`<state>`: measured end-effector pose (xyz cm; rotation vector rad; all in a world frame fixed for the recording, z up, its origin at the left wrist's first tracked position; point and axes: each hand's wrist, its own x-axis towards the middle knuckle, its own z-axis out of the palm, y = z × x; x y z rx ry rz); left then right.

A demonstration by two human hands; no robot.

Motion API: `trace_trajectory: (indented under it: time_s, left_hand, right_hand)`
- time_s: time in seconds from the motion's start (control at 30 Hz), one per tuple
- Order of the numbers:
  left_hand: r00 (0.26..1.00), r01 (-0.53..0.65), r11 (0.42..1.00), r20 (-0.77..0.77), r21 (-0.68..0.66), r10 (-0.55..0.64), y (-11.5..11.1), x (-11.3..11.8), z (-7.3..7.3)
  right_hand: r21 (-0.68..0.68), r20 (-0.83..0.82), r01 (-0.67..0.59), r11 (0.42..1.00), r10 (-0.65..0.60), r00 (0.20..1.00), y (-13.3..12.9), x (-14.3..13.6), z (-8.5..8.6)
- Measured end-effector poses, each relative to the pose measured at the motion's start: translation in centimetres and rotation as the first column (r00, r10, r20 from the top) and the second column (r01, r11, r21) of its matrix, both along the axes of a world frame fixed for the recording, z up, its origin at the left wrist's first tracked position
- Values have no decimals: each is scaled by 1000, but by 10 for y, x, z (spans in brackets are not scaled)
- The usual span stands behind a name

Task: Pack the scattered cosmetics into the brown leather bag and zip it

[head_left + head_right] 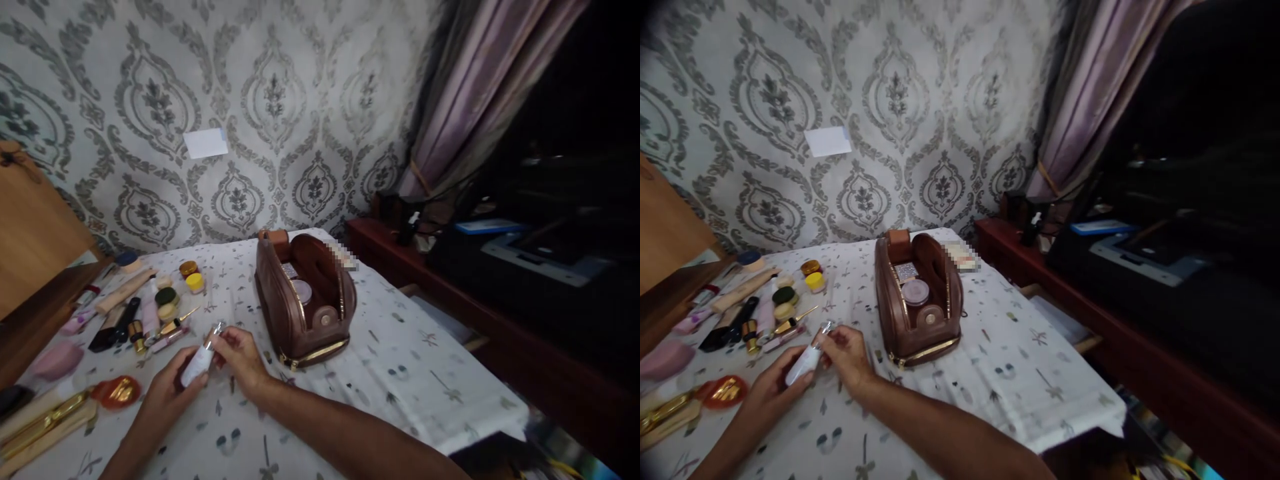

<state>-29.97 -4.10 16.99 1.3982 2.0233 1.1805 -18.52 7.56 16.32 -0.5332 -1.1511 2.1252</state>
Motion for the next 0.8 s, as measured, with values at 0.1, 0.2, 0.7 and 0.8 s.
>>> trace_trajectory:
  time_s: [0.1,0.2,0.7,0.8]
  left_hand:
    - [999,10,1000,-33,10,-9,-2,-5,-7]
    - [996,42,999,-82,7,-42,-5,-7,-10]
    - [985,-160,981,-40,112,166,46,-5,22]
    - [976,-148,986,171,76,133,57,0,17]
  right_hand:
    - [86,32,-18,996,15,999,-6,10,3]
    - [110,54,-39,993,33,998,-14,21,5]
    - [-82,-71,78,994,-84,994,25,-18,25]
    - [-141,-71,131,981,-142,987,33,-23,16]
